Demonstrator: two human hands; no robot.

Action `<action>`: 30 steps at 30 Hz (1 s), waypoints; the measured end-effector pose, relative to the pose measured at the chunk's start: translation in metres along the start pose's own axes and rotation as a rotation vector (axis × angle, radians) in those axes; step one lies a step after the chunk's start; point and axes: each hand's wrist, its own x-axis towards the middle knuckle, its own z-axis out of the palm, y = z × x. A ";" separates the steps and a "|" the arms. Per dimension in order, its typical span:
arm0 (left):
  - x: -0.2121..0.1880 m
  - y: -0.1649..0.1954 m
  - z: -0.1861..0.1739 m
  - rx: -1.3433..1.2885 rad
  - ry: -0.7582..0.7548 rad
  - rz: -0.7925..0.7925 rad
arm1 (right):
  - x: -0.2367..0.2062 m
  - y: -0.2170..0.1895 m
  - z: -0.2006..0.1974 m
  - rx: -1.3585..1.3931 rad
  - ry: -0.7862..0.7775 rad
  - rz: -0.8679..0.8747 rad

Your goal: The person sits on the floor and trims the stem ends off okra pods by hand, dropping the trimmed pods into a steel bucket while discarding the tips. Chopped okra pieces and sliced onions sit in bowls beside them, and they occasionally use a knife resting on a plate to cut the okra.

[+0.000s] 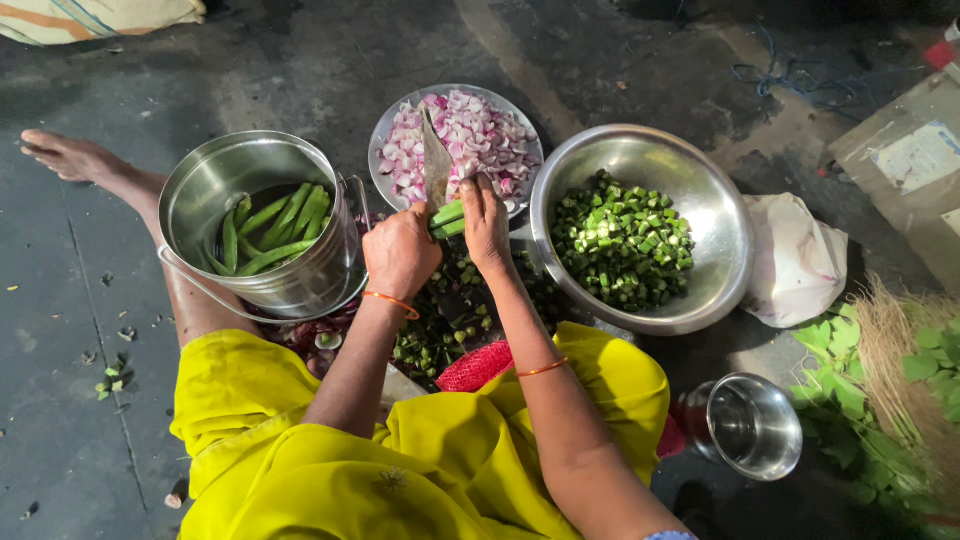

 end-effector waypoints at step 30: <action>-0.005 -0.007 0.037 0.040 -0.384 -0.481 | -0.006 0.074 0.040 -0.157 -0.079 -0.009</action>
